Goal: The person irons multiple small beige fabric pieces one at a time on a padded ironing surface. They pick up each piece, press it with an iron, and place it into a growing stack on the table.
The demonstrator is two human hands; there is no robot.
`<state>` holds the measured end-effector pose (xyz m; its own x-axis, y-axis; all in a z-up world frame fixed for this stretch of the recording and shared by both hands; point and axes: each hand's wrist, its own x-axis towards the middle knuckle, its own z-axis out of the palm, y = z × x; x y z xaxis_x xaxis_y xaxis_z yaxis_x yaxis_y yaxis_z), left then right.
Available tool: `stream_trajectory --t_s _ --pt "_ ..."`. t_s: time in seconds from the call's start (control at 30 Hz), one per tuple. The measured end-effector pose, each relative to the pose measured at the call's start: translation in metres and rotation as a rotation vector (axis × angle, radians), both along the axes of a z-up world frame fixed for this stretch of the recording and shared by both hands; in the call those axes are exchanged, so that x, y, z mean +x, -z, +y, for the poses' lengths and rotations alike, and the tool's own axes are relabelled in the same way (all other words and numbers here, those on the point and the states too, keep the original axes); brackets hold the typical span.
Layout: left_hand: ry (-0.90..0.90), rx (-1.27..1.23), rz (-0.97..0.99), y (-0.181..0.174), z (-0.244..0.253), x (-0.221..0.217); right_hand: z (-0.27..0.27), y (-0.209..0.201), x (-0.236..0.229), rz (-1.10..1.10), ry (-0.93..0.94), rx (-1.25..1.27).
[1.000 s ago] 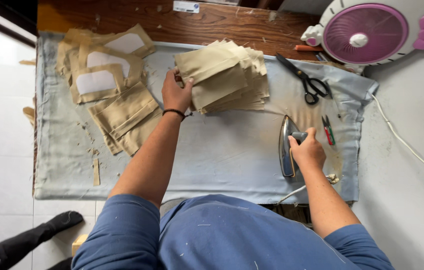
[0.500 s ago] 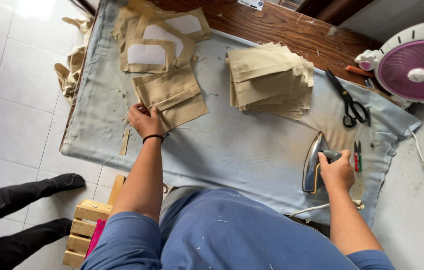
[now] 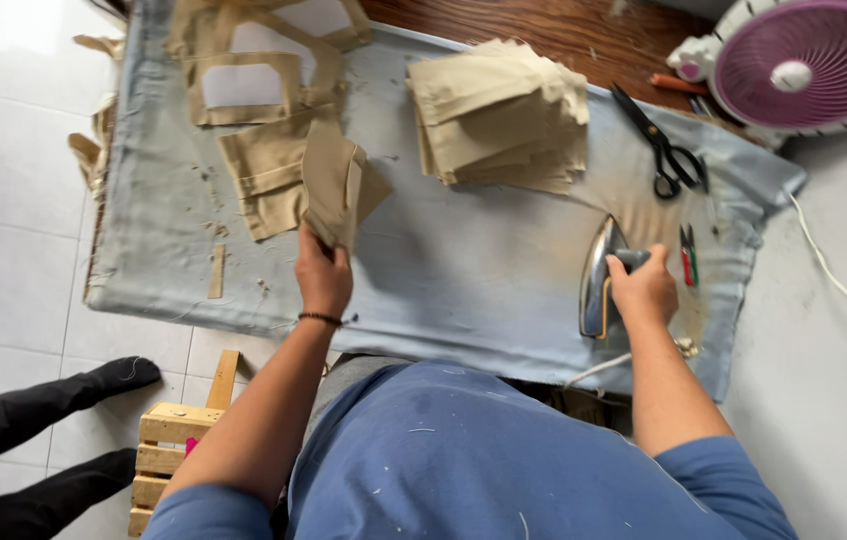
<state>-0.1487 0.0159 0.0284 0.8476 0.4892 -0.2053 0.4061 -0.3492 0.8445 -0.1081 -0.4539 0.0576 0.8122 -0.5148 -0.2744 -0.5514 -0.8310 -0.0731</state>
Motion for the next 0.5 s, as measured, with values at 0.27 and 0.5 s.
stream_trajectory --t_s 0.27,0.5 --pt "0.414 -0.641 0.101 0.0 -0.135 -0.007 -0.002 -0.002 -0.001 0.012 0.001 0.066" --pt "0.361 -0.973 0.266 0.028 -0.163 -0.006 0.002 -0.015 0.0 0.01 0.011 0.111"
